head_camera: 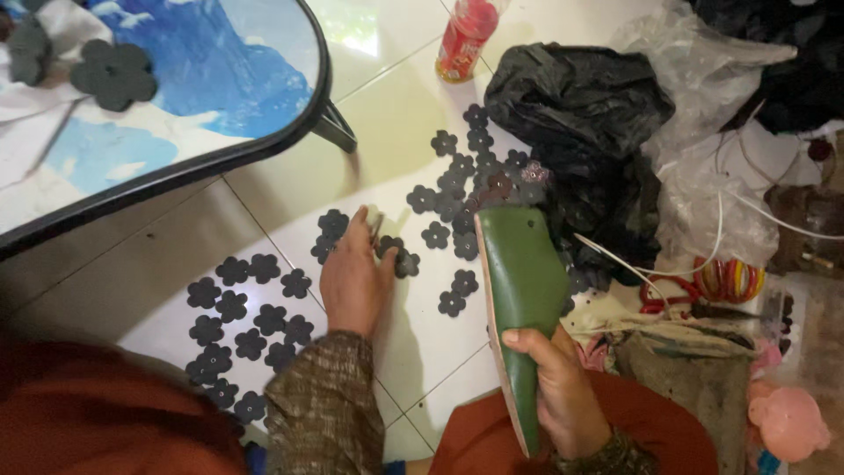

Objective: The person sits on the floor and uses a handheld green hole punch to create holes in small dark flower-shaped cutouts. They repeatedly pick up a cutout, place it in the punch, press the handle, and drop the punched piece onto the floor. The person also occasionally moves the cutouts on the floor with their hand.

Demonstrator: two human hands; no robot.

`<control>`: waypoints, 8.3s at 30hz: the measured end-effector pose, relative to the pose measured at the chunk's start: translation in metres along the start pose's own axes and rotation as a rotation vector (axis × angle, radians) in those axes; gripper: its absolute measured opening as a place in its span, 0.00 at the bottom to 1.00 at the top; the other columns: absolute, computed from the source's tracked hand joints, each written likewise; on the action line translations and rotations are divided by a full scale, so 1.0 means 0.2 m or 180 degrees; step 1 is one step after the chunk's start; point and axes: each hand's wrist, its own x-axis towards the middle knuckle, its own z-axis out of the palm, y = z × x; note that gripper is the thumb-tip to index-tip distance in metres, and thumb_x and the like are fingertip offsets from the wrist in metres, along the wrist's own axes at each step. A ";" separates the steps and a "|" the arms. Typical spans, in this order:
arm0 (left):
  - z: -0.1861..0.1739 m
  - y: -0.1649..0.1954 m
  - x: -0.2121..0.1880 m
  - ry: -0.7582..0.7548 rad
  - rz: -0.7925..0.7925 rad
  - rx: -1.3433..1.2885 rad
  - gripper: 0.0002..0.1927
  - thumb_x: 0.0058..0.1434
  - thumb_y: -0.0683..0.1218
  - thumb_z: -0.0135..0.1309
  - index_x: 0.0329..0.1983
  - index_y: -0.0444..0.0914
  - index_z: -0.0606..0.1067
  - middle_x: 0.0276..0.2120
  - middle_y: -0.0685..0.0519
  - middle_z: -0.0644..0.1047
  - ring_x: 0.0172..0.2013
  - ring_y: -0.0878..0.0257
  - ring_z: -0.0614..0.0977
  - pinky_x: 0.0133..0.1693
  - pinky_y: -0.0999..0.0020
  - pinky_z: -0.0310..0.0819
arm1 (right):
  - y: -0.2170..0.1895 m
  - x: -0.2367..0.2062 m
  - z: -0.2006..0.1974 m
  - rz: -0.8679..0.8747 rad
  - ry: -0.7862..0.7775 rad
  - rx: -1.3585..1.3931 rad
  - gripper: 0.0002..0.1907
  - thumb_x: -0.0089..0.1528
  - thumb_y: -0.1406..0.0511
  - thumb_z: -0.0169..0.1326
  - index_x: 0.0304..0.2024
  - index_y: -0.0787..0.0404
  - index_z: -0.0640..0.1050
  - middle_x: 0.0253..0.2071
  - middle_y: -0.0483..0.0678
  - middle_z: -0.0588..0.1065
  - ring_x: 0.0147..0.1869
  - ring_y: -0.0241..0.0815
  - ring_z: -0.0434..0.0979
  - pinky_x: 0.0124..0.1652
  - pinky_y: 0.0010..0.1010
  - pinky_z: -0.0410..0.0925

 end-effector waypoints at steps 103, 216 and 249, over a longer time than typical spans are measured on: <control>0.12 0.04 0.06 0.0852 -0.0112 -0.1474 0.08 0.67 0.44 0.56 0.49 0.40 0.76 0.39 0.43 0.82 0.39 0.54 0.86 0.39 0.63 0.78 | -0.14 -0.08 0.35 -0.2197 -0.0463 -0.2117 0.25 0.52 0.67 0.64 0.52 0.67 0.77 0.44 0.53 0.79 0.46 0.44 0.80 0.47 0.34 0.73; -0.10 -0.34 -0.03 0.1293 -0.1055 -0.3083 0.09 0.65 0.43 0.58 0.47 0.35 0.78 0.42 0.52 0.83 0.41 0.68 0.82 0.40 0.72 0.76 | 0.05 0.45 0.56 -0.0905 -0.0270 -0.1628 0.32 0.47 0.67 0.63 0.55 0.63 0.72 0.43 0.47 0.77 0.43 0.39 0.79 0.41 0.31 0.73; -0.01 -0.33 -0.06 0.1615 -0.1044 -0.2934 0.08 0.67 0.42 0.58 0.47 0.34 0.78 0.40 0.53 0.83 0.40 0.70 0.82 0.43 0.75 0.79 | 0.10 0.47 0.57 -0.1456 -0.0008 -0.2663 0.40 0.44 0.59 0.67 0.57 0.65 0.70 0.50 0.54 0.71 0.52 0.48 0.75 0.50 0.38 0.70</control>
